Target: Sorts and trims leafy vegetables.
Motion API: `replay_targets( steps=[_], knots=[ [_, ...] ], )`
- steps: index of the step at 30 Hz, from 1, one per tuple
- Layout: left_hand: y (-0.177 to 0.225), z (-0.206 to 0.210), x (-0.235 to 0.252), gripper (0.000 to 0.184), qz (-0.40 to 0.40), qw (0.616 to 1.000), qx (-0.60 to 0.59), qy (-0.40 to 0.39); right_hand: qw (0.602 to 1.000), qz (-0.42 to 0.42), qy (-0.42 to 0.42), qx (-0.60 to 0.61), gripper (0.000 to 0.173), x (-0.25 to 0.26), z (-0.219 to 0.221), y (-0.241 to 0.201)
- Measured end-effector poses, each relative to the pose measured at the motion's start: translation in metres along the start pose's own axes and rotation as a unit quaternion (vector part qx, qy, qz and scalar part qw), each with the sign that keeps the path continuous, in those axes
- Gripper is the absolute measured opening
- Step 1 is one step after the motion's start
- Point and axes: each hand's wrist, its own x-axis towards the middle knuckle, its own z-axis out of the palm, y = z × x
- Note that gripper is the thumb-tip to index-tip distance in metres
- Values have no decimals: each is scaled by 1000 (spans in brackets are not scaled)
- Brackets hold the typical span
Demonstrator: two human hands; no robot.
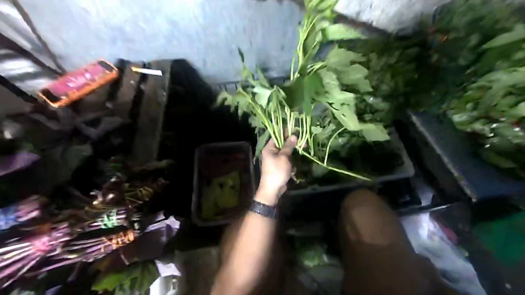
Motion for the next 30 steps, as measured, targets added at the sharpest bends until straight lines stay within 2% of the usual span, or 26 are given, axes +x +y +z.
replay_targets(
  steps=[1,2,4,6,9,11,12,15,17,22,26,30],
  knots=[
    [2,1,2,27,-6,1000,-19,1,963,-118,207,123,38,46,22,26],
    [5,2,4,28,-10,999,-35,1,926,-189,259,198,38,75,16,26],
    [15,4,11,28,-10,998,-56,-1,887,-279,232,285,36,68,-30,-29],
    [20,8,16,26,-15,997,-75,-9,847,-395,183,305,30,26,-63,-97],
    [31,16,27,25,-25,996,-87,-23,838,-521,31,157,35,-5,-86,-195],
    [32,14,32,26,-34,995,-86,-25,840,-528,-106,72,39,10,-76,-244],
    [31,11,36,27,-35,995,-86,-23,827,-531,-172,69,39,21,-65,-261],
    [31,-3,48,28,-24,996,-88,-2,777,-552,-264,147,32,45,-27,-288],
    [28,-12,49,27,-36,996,-81,23,775,-550,-258,176,22,55,-6,-294],
    [22,-19,53,24,-76,989,-106,77,749,-543,-287,249,17,63,15,-308],
    [22,-24,55,22,-83,984,-126,98,746,-507,-273,335,14,61,30,-312],
    [22,-26,52,23,-74,983,-129,103,764,-470,-237,375,9,55,28,-312]
  ],
)
